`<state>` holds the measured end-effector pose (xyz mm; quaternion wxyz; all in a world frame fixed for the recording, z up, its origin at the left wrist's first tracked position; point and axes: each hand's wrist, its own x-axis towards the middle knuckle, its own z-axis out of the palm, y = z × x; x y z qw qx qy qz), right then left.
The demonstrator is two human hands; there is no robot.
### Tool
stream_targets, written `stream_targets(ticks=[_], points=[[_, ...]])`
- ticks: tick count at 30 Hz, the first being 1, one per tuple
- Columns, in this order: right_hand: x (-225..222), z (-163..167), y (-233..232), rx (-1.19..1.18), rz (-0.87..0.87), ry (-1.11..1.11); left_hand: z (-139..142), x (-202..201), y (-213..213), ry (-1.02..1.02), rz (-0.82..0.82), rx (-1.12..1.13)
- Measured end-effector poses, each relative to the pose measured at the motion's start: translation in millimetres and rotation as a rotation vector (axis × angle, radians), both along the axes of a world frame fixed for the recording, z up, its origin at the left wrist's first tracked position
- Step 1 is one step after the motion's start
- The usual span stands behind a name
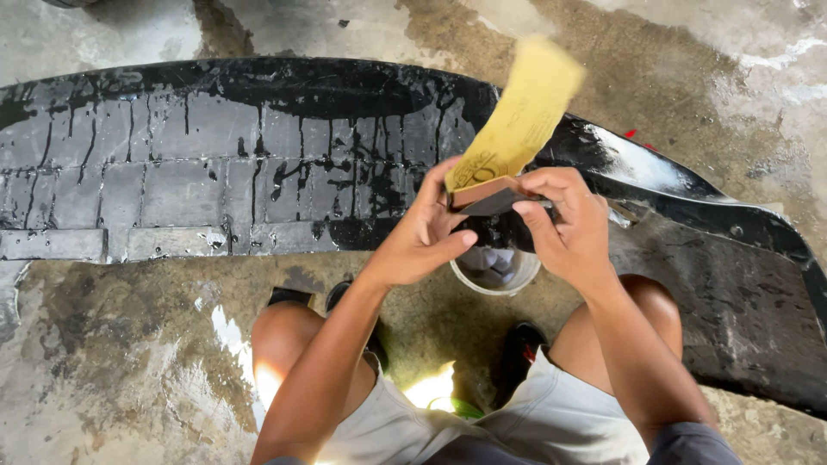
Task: The person prepares sandpaper by tearing a sheet and wrapping it around a sanding block. They then sand a black car bumper with the block, moving it back and forth across the surface.
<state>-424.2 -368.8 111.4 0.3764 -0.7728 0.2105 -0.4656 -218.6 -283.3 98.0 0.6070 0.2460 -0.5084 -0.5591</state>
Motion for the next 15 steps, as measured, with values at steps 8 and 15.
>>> stream_targets(ticks=[8, 15], points=[[7.9, -17.4, -3.1, 0.012, 0.043, -0.069, -16.8, -18.5, 1.0, -0.354, 0.478, -0.098], [13.7, -33.3, -5.1, 0.3, 0.209, -0.29, -13.6, -16.9, 2.9, -0.325, 0.507, -0.027]])
